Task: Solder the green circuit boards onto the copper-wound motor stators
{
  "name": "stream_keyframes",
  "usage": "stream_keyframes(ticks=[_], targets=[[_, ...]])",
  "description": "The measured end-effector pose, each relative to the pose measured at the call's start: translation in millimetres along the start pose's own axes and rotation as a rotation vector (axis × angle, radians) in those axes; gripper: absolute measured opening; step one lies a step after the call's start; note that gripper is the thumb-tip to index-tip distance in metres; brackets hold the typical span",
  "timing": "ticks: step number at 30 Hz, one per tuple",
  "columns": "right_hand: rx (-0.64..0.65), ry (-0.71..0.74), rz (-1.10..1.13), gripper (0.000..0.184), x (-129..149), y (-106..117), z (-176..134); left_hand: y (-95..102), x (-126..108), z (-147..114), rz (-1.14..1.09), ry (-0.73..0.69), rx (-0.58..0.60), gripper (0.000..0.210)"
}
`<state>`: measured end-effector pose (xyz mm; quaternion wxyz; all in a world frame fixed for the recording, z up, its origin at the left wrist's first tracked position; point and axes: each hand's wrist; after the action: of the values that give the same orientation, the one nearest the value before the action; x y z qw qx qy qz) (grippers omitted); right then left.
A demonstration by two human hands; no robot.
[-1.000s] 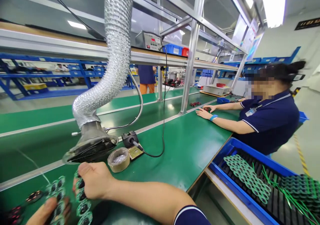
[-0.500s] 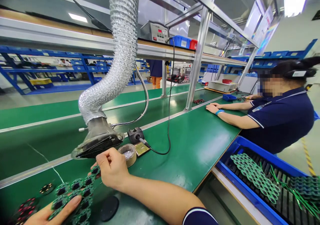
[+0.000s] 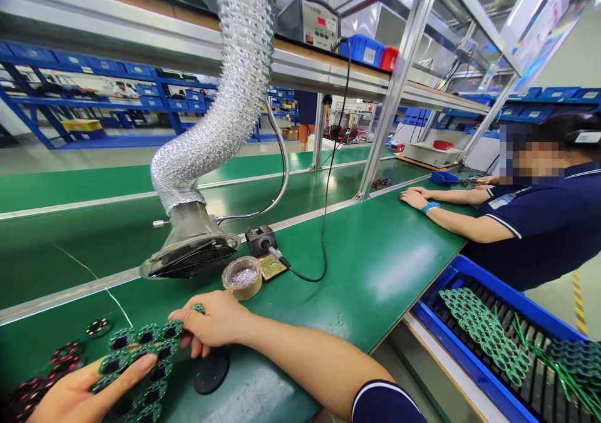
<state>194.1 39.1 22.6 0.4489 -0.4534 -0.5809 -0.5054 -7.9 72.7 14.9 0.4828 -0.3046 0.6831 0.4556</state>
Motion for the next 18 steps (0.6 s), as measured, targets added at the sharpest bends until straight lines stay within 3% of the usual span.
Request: stream_keyframes(ticks=[4,7,9,12,18], targets=[[-0.118,0.014,-0.041,0.022,-2.0,-2.7,0.0,-3.2,-3.7,3.3,-0.069,0.206,-0.067,0.052],[-0.068,0.007,-0.056,0.032,-4.3,-1.5,3.2,-4.8,-7.2,3.2,-0.161,0.295,-0.069,0.051],[0.007,-0.002,-0.064,0.040,-6.3,-1.2,5.9,-4.8,-11.2,1.1,-0.205,0.319,-0.041,0.048],[0.033,0.002,-0.143,0.036,-8.0,-1.8,7.5,-7.3,-19.0,-3.8,-0.252,0.282,-0.054,0.045],[-0.174,0.054,-0.513,0.029,-5.1,0.5,4.0,-26.7,-33.4,-8.5,-0.406,0.331,-0.067,0.046]])
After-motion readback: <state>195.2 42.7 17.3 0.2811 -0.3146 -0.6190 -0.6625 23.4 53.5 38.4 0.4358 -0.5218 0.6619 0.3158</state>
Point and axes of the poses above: each hand's wrist, its own z-axis towards the middle knuckle, its own y-axis out of the back of the hand, x = y × z, and after that the axes turned 2 degrees about -y, right-handed
